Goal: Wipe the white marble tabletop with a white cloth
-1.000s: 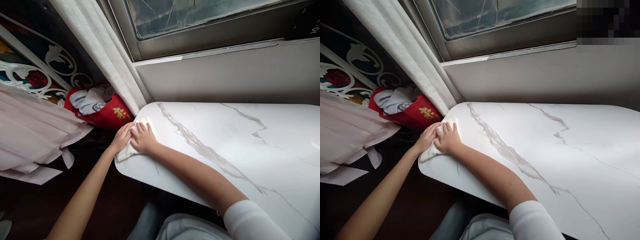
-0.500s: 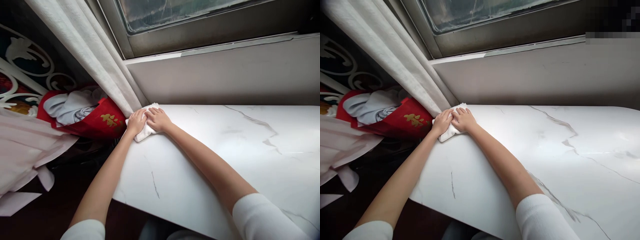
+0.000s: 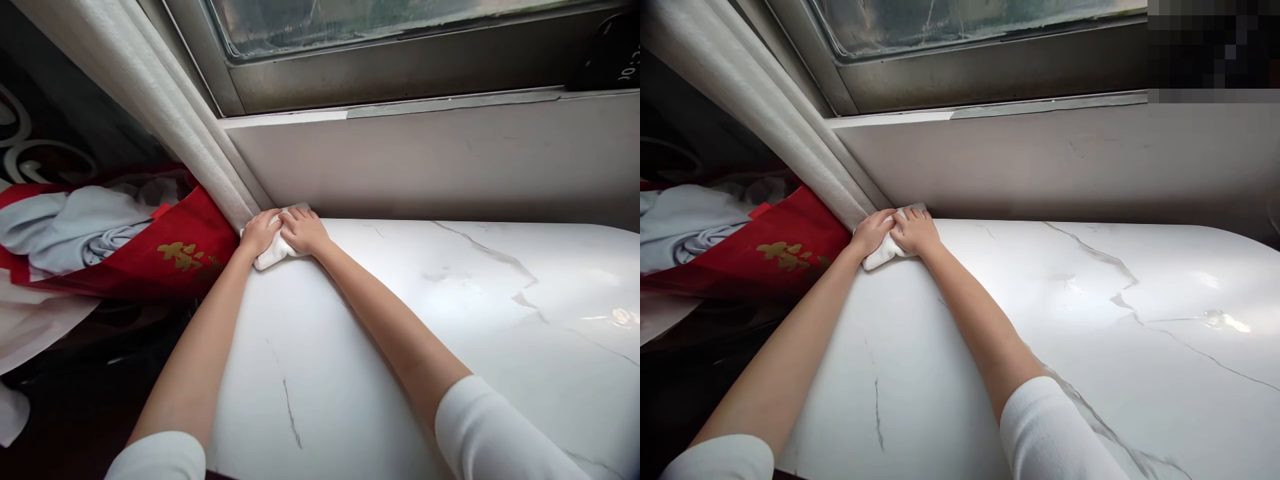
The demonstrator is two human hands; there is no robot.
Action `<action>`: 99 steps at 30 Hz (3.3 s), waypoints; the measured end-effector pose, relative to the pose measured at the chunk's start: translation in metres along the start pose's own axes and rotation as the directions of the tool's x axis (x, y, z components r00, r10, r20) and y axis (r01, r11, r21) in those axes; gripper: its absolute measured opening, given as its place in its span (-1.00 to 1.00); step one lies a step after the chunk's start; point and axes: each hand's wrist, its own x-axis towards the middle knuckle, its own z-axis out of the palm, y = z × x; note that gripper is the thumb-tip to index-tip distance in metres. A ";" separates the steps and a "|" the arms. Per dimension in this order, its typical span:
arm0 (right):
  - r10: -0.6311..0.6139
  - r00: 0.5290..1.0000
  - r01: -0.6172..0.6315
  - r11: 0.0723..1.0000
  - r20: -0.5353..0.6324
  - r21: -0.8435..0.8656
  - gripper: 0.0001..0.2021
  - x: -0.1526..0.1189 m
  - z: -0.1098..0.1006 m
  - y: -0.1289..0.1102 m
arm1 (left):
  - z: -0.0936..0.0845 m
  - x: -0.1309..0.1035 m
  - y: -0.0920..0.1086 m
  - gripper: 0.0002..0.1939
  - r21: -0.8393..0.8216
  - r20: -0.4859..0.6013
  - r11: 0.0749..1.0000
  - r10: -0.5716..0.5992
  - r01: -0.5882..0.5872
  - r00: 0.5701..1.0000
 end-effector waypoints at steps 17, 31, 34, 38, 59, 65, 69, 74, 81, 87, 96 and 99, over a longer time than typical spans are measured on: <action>0.016 1.000 -0.013 0.990 0.019 -0.140 -0.54 -0.031 -0.007 -0.017 | 0.004 -0.029 0.004 -0.53 0.121 -0.022 0.985 0.128 -0.125 0.991; -0.086 0.996 0.090 0.985 0.037 -0.150 -0.44 -0.212 -0.040 -0.098 | -0.023 -0.221 0.065 -0.49 0.139 0.059 0.966 0.213 -0.220 0.975; -0.119 0.992 0.124 0.984 0.049 -0.124 -0.42 -0.249 -0.050 -0.109 | -0.025 -0.259 0.083 -0.48 0.146 0.064 0.965 0.210 -0.217 0.976; -0.126 0.989 0.132 0.988 0.073 -0.083 -0.41 -0.280 -0.063 -0.114 | -0.024 -0.287 0.104 -0.46 0.133 0.066 0.965 0.219 -0.226 0.973; 0.100 0.995 -0.098 0.985 0.007 -0.139 -0.53 -0.157 -0.062 -0.015 | 0.019 -0.128 0.118 -0.54 0.117 0.046 0.974 0.191 -0.195 0.981; 0.109 0.992 -0.114 0.989 -0.059 -0.090 -0.61 -0.112 -0.061 0.037 | 0.038 -0.068 0.125 -0.56 0.066 0.014 0.983 0.170 -0.171 0.985; 0.166 0.978 -0.172 0.984 -0.129 -0.036 -0.63 -0.090 -0.060 0.059 | 0.047 -0.037 0.126 -0.56 0.067 0.002 0.977 0.203 -0.203 0.979; 0.214 0.968 -0.222 0.973 -0.133 -0.056 -0.64 -0.073 -0.059 0.073 | 0.054 -0.012 0.126 -0.58 0.089 -0.011 0.974 0.209 -0.208 0.978; 0.213 0.972 -0.224 0.966 -0.098 -0.128 -0.64 -0.076 -0.061 0.071 | 0.054 -0.015 0.127 -0.58 0.070 -0.006 0.979 0.191 -0.190 0.982; 0.202 0.976 -0.214 0.964 -0.084 -0.161 -0.65 -0.102 -0.067 0.054 | 0.047 -0.041 0.137 -0.56 0.066 0.041 0.982 0.174 -0.177 0.984; 0.203 0.976 -0.217 0.946 -0.083 -0.240 -0.59 -0.179 -0.075 0.012 | 0.037 -0.121 0.156 -0.54 0.144 0.064 0.961 0.227 -0.234 0.972; 0.217 0.974 -0.228 0.935 -0.071 -0.272 -0.56 -0.214 -0.079 -0.009 | 0.032 -0.157 0.163 -0.54 0.160 0.069 0.949 0.263 -0.270 0.962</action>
